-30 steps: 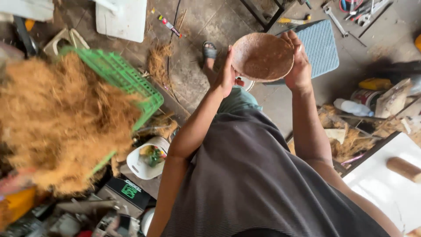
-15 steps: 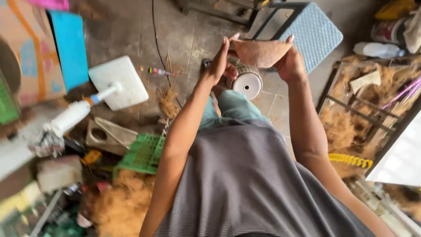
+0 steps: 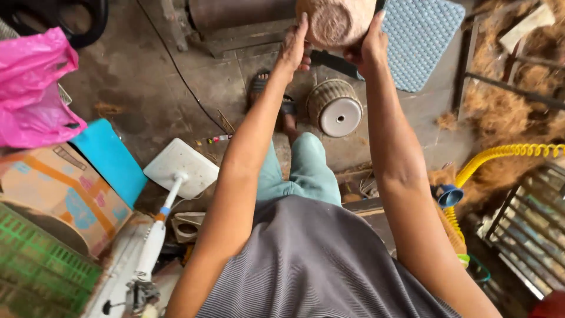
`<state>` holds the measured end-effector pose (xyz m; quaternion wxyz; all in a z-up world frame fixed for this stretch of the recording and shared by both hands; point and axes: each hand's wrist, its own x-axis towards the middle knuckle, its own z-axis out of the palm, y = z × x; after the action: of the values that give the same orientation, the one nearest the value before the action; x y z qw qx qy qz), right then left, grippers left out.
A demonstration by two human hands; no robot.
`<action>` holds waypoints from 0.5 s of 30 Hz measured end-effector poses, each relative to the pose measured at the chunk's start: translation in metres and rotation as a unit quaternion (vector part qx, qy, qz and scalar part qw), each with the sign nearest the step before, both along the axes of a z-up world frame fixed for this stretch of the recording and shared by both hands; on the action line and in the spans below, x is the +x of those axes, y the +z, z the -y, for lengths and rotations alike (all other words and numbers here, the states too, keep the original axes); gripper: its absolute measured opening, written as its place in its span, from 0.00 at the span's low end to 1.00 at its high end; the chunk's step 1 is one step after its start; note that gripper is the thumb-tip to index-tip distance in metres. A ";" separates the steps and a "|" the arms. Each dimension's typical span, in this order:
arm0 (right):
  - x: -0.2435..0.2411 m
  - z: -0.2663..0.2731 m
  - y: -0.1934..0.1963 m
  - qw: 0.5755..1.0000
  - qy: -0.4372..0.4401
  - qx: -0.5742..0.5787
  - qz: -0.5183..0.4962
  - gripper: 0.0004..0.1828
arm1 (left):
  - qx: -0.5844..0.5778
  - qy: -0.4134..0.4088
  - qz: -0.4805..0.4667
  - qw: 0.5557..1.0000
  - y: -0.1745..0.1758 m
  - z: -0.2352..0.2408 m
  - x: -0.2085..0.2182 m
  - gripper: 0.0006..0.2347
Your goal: The person uses a spray gun to apply a white coating to two coconut shell bowls. They hold each bowl by a wire handle, rotate it to cover all surfaces, and place it on a white table after spraying.
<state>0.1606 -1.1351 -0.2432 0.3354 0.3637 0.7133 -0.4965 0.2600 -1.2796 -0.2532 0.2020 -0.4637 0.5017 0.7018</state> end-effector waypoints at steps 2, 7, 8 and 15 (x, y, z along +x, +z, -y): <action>-0.014 0.006 -0.017 1.000 -0.009 0.019 0.010 0.44 | 0.011 0.004 0.002 1.000 -0.032 0.006 -0.014 0.37; -0.021 0.016 -0.029 0.999 0.025 0.024 -0.005 0.34 | 0.074 0.045 0.073 0.994 -0.065 0.008 -0.028 0.45; -0.023 0.018 -0.029 0.999 0.024 0.025 -0.004 0.34 | 0.076 0.043 0.075 0.993 -0.078 0.004 -0.027 0.45; -0.014 0.020 -0.030 0.996 0.013 -0.078 -0.033 0.33 | -0.047 0.137 -0.016 0.989 -0.077 -0.011 -0.043 0.39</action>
<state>0.1464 -1.1553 -0.2727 0.3454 0.3109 0.6877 -0.5578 0.2174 -1.2685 -0.3302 0.0736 -0.5258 0.4690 0.7058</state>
